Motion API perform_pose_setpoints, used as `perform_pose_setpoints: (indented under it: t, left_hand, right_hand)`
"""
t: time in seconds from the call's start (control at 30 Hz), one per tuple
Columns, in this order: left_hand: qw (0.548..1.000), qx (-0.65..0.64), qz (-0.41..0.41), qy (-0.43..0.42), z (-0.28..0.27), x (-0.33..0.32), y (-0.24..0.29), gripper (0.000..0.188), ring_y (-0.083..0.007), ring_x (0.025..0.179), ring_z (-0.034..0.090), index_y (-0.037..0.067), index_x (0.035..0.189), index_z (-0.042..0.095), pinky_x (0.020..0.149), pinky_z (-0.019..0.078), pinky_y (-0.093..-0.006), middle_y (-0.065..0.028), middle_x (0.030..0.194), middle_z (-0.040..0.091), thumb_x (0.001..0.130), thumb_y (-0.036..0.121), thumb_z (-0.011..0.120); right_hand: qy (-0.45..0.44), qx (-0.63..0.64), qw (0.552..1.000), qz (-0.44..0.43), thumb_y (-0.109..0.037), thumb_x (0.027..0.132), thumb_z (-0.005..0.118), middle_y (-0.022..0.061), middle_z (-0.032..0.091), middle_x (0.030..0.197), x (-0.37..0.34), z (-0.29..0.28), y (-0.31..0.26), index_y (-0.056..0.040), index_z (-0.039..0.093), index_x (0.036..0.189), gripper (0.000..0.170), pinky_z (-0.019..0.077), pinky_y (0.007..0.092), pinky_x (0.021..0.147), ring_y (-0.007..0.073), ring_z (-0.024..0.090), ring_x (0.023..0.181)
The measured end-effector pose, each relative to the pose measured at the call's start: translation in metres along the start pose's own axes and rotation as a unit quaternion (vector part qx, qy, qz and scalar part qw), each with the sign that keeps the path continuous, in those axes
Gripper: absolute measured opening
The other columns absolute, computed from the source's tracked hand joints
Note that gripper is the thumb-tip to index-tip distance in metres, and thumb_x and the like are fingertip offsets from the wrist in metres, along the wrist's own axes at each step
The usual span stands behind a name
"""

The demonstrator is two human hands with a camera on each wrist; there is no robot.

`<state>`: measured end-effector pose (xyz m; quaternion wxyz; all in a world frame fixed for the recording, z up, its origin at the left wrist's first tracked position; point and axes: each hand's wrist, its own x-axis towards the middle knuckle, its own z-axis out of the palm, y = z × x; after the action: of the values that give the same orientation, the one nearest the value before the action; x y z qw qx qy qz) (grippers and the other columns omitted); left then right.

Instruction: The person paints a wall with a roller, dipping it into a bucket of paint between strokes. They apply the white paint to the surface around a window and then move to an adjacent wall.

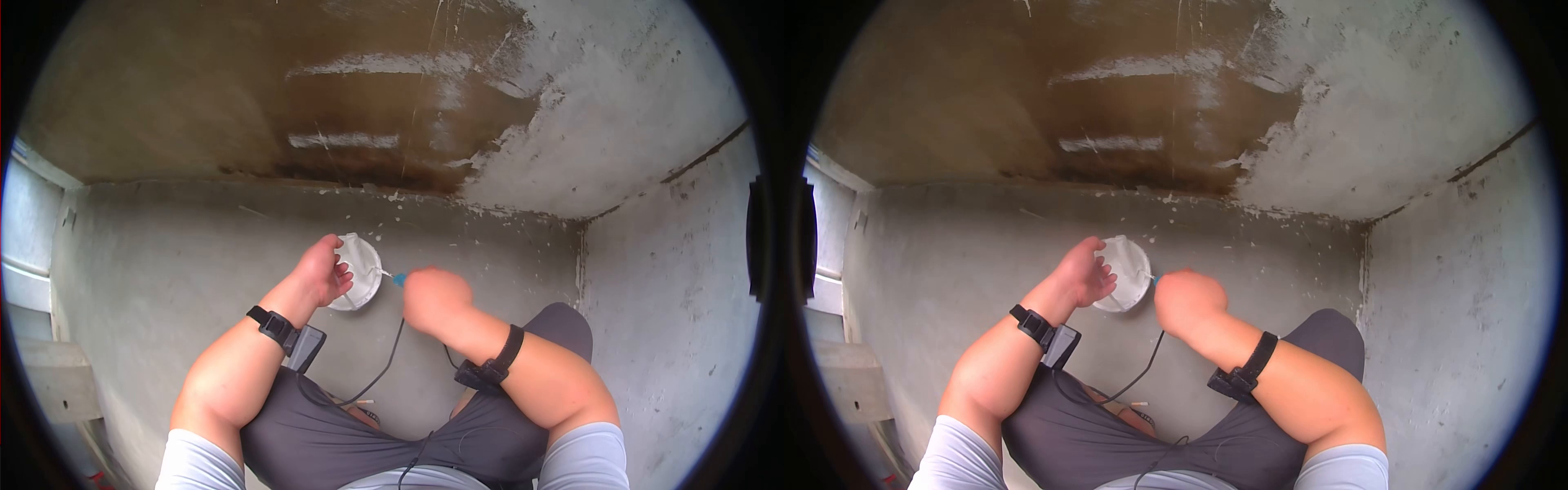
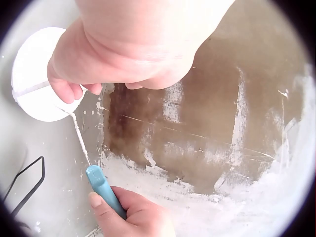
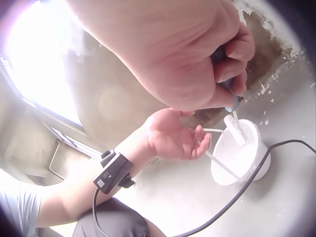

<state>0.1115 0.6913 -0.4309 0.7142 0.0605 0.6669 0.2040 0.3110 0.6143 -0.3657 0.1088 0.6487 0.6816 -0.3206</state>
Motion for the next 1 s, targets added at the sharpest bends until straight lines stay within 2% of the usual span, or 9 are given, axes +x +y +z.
perform_pose_setpoints:
  t: [0.23, 0.37, 0.43, 0.57, 0.63, 0.7, 0.73, 0.8, 1.0]
  left_hand:
    - [1.0, 0.015, -0.001, -0.02, 0.0, 0.001, -0.001, 0.037, -0.0222, 0.093, 0.046, 0.009, 0.11, 0.043, 0.09, 0.0407, -0.0377, -0.0036, 0.094, 0.043, 0.088, 0.036, 0.056]
    - [1.0, 0.006, 0.001, -0.012, 0.0, 0.0, -0.002, 0.032, -0.0219, 0.09, 0.048, 0.01, 0.105, 0.043, 0.086, 0.0428, -0.0372, -0.0036, 0.092, 0.044, 0.089, 0.035, 0.056]
    - [1.0, 0.007, 0.002, -0.022, 0.004, -0.001, 0.001, 0.03, -0.0219, 0.089, 0.049, 0.01, 0.104, 0.043, 0.085, 0.0437, -0.0369, -0.0037, 0.091, 0.045, 0.089, 0.034, 0.055]
    - [1.0, -0.008, -0.003, -0.005, 0.005, -0.008, 0.0, 0.03, -0.0223, 0.088, 0.05, 0.01, 0.104, 0.044, 0.082, 0.0454, -0.0362, -0.0042, 0.092, 0.046, 0.09, 0.034, 0.055]
    - [1.0, -0.013, -0.002, -0.002, 0.005, -0.008, 0.0, 0.031, -0.0224, 0.088, 0.05, 0.009, 0.104, 0.044, 0.082, 0.0458, -0.0361, -0.0044, 0.092, 0.046, 0.09, 0.034, 0.055]
    - [1.0, -0.026, -0.002, 0.002, 0.006, -0.006, 0.001, 0.025, -0.0207, 0.083, 0.05, 0.012, 0.093, 0.044, 0.079, 0.0467, -0.0367, -0.0032, 0.086, 0.046, 0.088, 0.034, 0.056]
    - [1.0, -0.025, -0.002, 0.002, 0.006, -0.005, 0.0, 0.025, -0.0207, 0.083, 0.05, 0.012, 0.093, 0.044, 0.079, 0.0467, -0.0367, -0.0032, 0.086, 0.046, 0.088, 0.034, 0.056]
    - [0.999, -0.027, -0.004, -0.018, 0.005, -0.005, 0.001, 0.034, -0.0228, 0.089, 0.049, 0.009, 0.106, 0.043, 0.08, 0.0468, -0.0364, -0.0051, 0.094, 0.045, 0.089, 0.035, 0.055]
    - [1.0, -0.028, 0.002, 0.003, 0.01, -0.009, 0.001, 0.036, -0.0242, 0.091, 0.049, 0.009, 0.109, 0.042, 0.083, 0.046, -0.0373, -0.0064, 0.1, 0.043, 0.088, 0.035, 0.056]
  right_hand:
    - [-0.042, 0.017, 0.999, -0.011, -0.006, 0.079, 0.057, 0.019, 0.068, 0.107, 0.006, 0.0, -0.004, -0.004, 0.073, 0.096, 0.023, 0.0562, 0.0411, 0.075, 0.0344, 0.068, 0.096]
    - [-0.041, 0.023, 0.999, -0.008, -0.006, 0.08, 0.057, 0.019, 0.067, 0.108, 0.012, 0.007, -0.006, -0.0032, 0.072, 0.098, 0.024, 0.056, 0.0409, 0.077, 0.0336, 0.067, 0.097]
    - [0.001, 0.042, 0.999, -0.012, -0.007, 0.078, 0.056, 0.0183, 0.068, 0.1, 0.015, 0.017, -0.004, -0.0004, 0.07, 0.094, 0.023, 0.0553, 0.0426, 0.076, 0.0352, 0.067, 0.092]
    - [0.006, 0.048, 0.999, -0.022, -0.007, 0.078, 0.056, 0.0183, 0.068, 0.1, 0.015, 0.022, -0.005, -0.0006, 0.069, 0.094, 0.021, 0.0553, 0.0427, 0.076, 0.0347, 0.067, 0.092]
    - [-0.027, 0.043, 0.998, -0.029, -0.006, 0.081, 0.057, 0.0189, 0.066, 0.111, 0.012, 0.018, -0.007, -0.0025, 0.07, 0.102, 0.025, 0.0555, 0.0399, 0.08, 0.0324, 0.067, 0.099]
    - [-0.012, 0.048, 0.998, -0.024, -0.006, 0.081, 0.057, 0.0189, 0.066, 0.111, 0.014, 0.022, -0.005, -0.0024, 0.07, 0.102, 0.025, 0.0555, 0.0397, 0.08, 0.0321, 0.066, 0.1]
    - [0.004, 0.052, 0.998, -0.021, -0.006, 0.08, 0.057, 0.0189, 0.066, 0.112, 0.014, 0.024, -0.005, -0.0022, 0.07, 0.101, 0.025, 0.0555, 0.0394, 0.08, 0.0318, 0.066, 0.1]
    - [0.008, 0.043, 0.999, -0.023, -0.006, 0.08, 0.057, 0.0189, 0.066, 0.111, 0.012, 0.023, -0.005, -0.002, 0.07, 0.101, 0.026, 0.0555, 0.0394, 0.08, 0.0319, 0.066, 0.1]
    - [0.022, 0.034, 0.999, -0.032, -0.007, 0.079, 0.057, 0.0191, 0.066, 0.106, 0.007, 0.019, 0.001, -0.001, 0.069, 0.099, 0.024, 0.0555, 0.0405, 0.078, 0.0333, 0.067, 0.096]
